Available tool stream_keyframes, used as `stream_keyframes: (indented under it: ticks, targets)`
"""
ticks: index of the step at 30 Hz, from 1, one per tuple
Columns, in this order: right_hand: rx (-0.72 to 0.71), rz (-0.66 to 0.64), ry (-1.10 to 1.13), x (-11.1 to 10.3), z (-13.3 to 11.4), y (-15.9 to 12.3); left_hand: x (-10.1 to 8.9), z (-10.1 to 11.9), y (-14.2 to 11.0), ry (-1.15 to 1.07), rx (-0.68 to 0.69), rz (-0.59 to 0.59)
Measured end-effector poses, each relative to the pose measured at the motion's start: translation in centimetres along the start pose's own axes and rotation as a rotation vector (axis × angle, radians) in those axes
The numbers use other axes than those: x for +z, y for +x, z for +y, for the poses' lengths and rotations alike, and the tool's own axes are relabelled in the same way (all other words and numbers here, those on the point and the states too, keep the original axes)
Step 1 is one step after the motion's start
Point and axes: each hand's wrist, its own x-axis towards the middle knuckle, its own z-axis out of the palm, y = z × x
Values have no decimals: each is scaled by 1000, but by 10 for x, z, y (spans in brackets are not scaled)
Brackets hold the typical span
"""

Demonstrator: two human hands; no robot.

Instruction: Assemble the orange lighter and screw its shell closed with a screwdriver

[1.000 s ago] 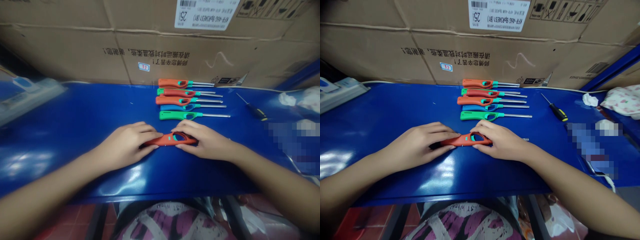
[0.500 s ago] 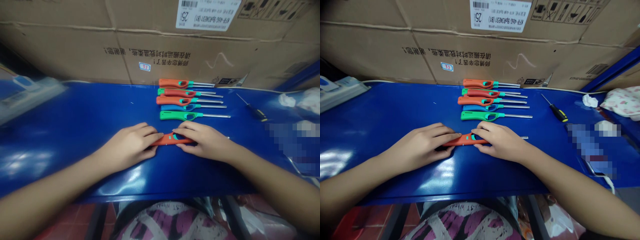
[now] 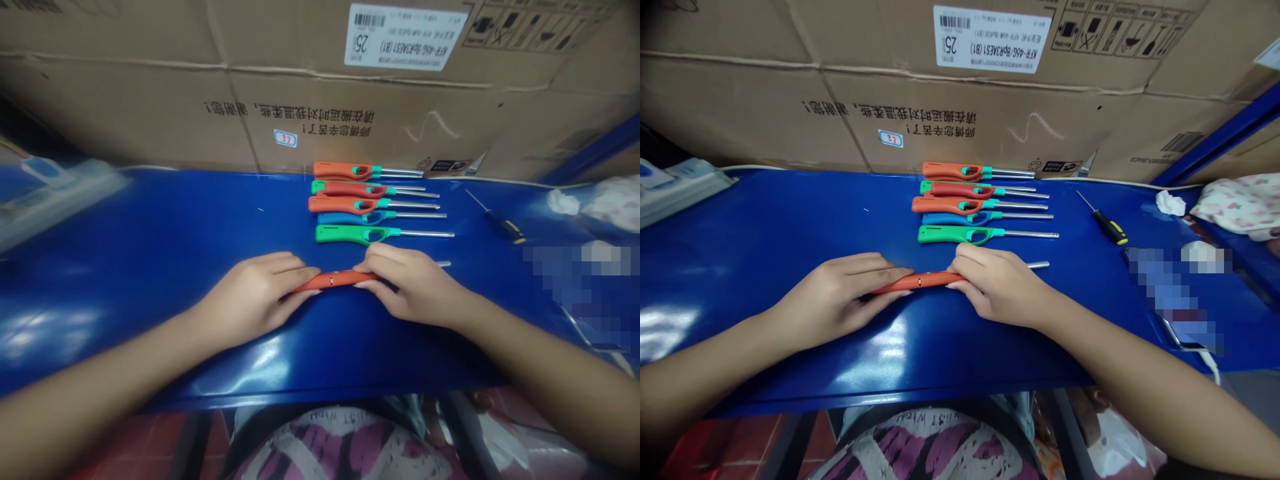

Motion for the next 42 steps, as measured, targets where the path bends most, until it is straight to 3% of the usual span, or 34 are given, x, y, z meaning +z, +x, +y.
stream_keyframes:
  ticks: [7, 12, 15, 19, 21, 23, 26, 28, 31, 35, 42]
  targets:
    - [2, 57, -83, -6, 5, 0, 1, -4, 2, -50, -29, 135]
    - [50, 71, -89, -11, 12, 1, -6, -4, 4, -108, -52, 101]
    - [-6, 59, -129, -12, 14, 2, -8, 0, 6, -243, -179, 94]
    - [-151, 90, -316, -12, 8, 5, -3, 0, 11, -629, -480, 25]
    - [-181, 82, -376, -11, 2, 6, -1, -3, 12, -777, -533, 3]
    - [-187, 80, -390, -11, -4, 6, 0, -4, 12, -741, -492, 28]
    - [-205, 101, -369, -10, -9, 6, 0, -1, 8, -407, -280, 68]
    - [-231, 103, -331, -10, -11, 5, -1, 1, 4, -203, -125, 54]
    - [-255, 94, -245, -9, -14, 5, 0, 3, 0, -73, 2, 9]
    - [-246, 46, -157, -6, -16, 3, 4, 2, -1, -10, 77, -42]
    - [-164, 39, -114, -2, -16, 2, 4, -2, 2, -35, 86, -95]
